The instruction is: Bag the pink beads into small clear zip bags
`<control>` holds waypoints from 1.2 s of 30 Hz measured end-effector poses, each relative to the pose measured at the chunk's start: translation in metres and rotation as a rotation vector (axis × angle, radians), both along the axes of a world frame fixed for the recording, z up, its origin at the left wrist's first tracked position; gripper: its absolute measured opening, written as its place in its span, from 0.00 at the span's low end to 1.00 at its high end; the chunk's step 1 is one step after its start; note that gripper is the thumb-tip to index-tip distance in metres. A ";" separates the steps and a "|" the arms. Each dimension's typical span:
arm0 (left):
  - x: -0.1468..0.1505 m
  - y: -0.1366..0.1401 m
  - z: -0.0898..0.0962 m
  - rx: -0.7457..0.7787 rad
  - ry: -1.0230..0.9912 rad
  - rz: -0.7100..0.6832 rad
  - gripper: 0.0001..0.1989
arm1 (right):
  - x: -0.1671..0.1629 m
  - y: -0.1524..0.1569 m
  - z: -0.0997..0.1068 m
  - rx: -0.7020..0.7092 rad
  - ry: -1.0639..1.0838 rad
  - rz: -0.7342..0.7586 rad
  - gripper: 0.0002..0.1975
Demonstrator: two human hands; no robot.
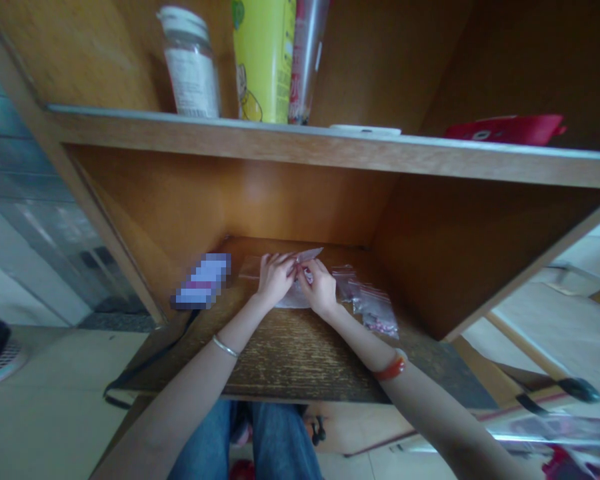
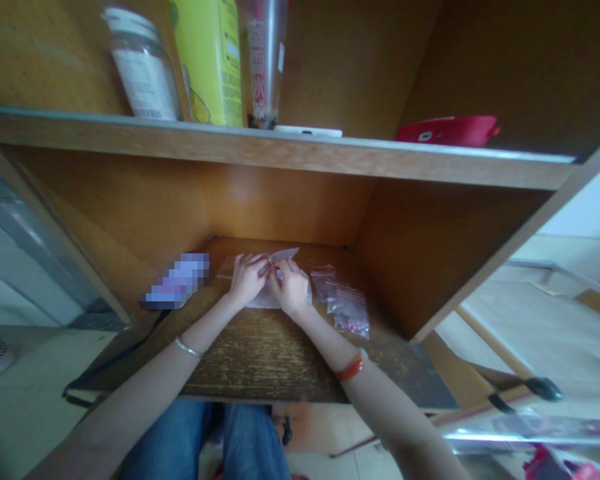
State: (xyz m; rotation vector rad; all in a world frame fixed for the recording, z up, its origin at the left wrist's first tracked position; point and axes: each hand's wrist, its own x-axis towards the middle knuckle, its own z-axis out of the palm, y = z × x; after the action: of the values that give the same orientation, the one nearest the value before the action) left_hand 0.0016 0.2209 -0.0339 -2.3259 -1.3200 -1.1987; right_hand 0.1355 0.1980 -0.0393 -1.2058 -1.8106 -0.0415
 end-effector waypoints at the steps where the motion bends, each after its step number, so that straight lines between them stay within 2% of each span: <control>1: 0.000 0.000 0.000 -0.005 -0.008 0.008 0.10 | 0.000 0.000 0.000 -0.008 0.018 0.013 0.07; 4: -0.001 0.001 0.001 -0.022 -0.030 0.024 0.11 | -0.001 0.002 -0.002 -0.068 0.188 0.082 0.06; 7: -0.001 0.001 0.000 -0.030 -0.039 0.015 0.13 | -0.004 0.009 -0.006 -0.163 0.576 0.133 0.10; 10: 0.000 0.001 -0.001 -0.031 -0.045 -0.008 0.13 | -0.008 0.018 -0.009 -0.327 1.008 0.148 0.19; 13: 0.000 0.001 -0.001 -0.044 -0.056 -0.058 0.17 | -0.007 0.024 -0.010 -0.525 1.257 0.245 0.19; 15: 0.000 0.002 -0.001 -0.065 -0.054 -0.094 0.19 | -0.005 0.027 -0.010 -0.581 1.298 0.327 0.18; 17: 0.000 0.003 -0.003 -0.087 -0.055 -0.120 0.19 | -0.003 0.029 -0.010 -0.573 1.318 0.369 0.18; 21: -0.001 0.006 -0.008 -0.142 -0.118 -0.166 0.20 | 0.001 0.033 -0.012 -0.530 1.407 0.319 0.19; 28: 0.002 0.008 -0.011 -0.222 -0.155 -0.218 0.19 | 0.007 0.038 -0.014 -0.435 1.400 0.315 0.19; 36: 0.002 0.009 -0.013 -0.200 -0.122 -0.227 0.19 | 0.010 0.044 -0.019 -0.392 1.429 0.211 0.21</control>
State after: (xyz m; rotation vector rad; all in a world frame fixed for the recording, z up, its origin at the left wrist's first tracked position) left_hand 0.0038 0.2302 -0.0468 -2.6416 -1.2948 -1.3505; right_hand 0.1459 0.2418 -0.0587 -0.8423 -0.6347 1.0609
